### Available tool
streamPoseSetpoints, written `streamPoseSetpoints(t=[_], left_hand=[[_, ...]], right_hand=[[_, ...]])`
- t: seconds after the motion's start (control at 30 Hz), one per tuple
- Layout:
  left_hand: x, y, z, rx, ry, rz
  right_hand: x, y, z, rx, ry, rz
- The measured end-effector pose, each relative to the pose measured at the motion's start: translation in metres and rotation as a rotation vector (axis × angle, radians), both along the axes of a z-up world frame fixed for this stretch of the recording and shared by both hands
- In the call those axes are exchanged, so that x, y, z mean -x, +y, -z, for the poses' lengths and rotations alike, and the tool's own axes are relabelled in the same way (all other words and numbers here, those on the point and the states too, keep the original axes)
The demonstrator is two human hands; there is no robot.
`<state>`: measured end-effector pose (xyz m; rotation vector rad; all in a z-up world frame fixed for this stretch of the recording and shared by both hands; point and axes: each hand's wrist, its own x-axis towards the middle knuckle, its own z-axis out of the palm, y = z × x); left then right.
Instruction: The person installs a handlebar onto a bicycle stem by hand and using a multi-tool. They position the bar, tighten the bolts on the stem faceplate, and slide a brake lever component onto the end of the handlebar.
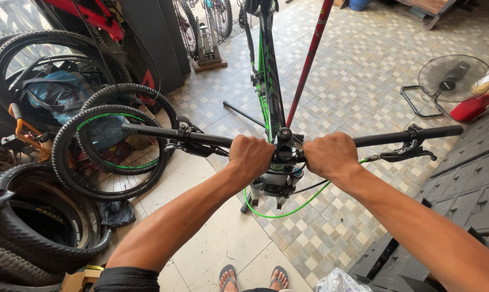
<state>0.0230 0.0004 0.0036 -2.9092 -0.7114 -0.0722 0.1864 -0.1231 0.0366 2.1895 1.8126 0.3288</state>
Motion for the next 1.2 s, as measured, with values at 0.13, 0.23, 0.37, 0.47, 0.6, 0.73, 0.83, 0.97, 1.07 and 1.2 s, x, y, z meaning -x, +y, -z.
streamPoseSetpoints(t=[0.13, 0.23, 0.37, 0.47, 0.6, 0.73, 0.83, 0.97, 1.07, 1.2], left_hand=[[-0.002, 0.001, 0.008, -0.028, -0.004, 0.000], [-0.001, 0.002, 0.015, -0.048, -0.032, -0.001], [-0.003, 0.004, 0.017, -0.069, -0.059, -0.011], [-0.002, 0.002, 0.020, -0.080, -0.070, -0.004], [-0.003, 0.003, 0.024, -0.100, -0.084, -0.002], [-0.003, 0.004, 0.028, -0.110, -0.095, -0.006], [-0.004, 0.004, 0.030, -0.123, -0.113, -0.006], [-0.003, 0.003, 0.024, -0.171, -0.131, 0.001], [0.005, 0.000, 0.005, -0.238, -0.132, 0.028], [0.031, -0.011, -0.022, -0.095, -0.183, 0.082]], right_hand=[[-0.002, 0.000, 0.007, -0.047, -0.030, -0.036], [-0.003, 0.001, 0.013, -0.080, -0.045, -0.065], [-0.007, 0.002, 0.016, -0.130, -0.065, -0.098], [-0.009, 0.002, 0.019, -0.169, -0.091, -0.122], [-0.008, 0.000, 0.023, -0.177, -0.114, -0.125], [-0.007, 0.000, 0.024, -0.212, -0.111, -0.137], [-0.008, 0.000, 0.023, -0.238, -0.104, -0.150], [-0.011, 0.000, 0.016, -0.271, -0.072, -0.181], [-0.009, 0.000, 0.004, -0.320, -0.081, -0.217], [0.004, -0.009, -0.011, -0.234, -0.092, -0.168]])
